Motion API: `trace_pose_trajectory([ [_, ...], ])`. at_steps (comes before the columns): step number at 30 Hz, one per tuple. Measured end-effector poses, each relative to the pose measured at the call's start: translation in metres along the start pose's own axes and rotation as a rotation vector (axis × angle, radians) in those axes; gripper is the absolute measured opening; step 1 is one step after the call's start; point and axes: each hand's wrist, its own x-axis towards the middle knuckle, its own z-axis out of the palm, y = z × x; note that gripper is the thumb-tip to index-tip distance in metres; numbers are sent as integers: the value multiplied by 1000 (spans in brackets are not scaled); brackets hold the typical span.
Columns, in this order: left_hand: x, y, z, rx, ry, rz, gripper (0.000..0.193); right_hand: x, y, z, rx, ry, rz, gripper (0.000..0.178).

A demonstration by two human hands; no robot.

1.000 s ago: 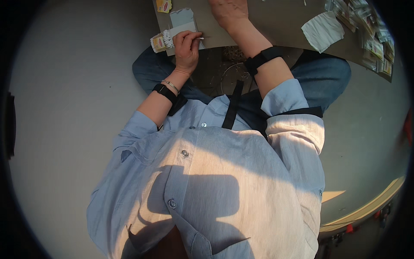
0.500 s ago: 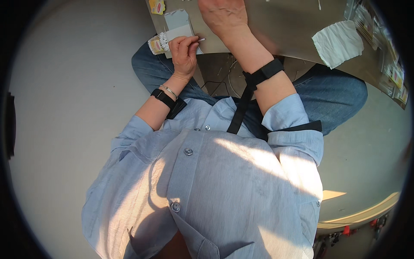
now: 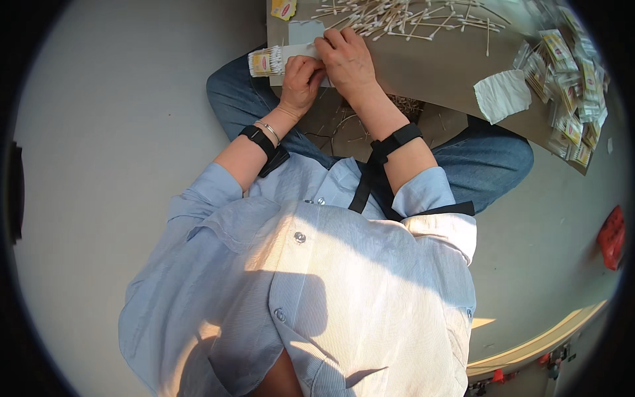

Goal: Arrange and package bundles of cotton swabs into small paper boxes.

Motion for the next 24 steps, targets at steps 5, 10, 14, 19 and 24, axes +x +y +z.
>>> trace_pose_trajectory([
  [5, -3, -9, 3, -82, 111, -16, 20, 0, -14, 0, 85, 74, 15, 40],
  [10, -8, -8, 9, -232, 231, -79, 31, -21, -28, -7, -116, -10, -41, 37],
  [14, -9, -3, 11, -276, 313, -117, 38, -20, -21, -13, -147, -16, 12, 37],
  [19, -14, -17, 11, -267, 310, -69, 35, -13, -7, -18, -155, -35, 179, 27],
  [24, -10, -13, 17, -276, 286, -50, 26, -10, 4, -21, -348, -54, 96, 24],
])
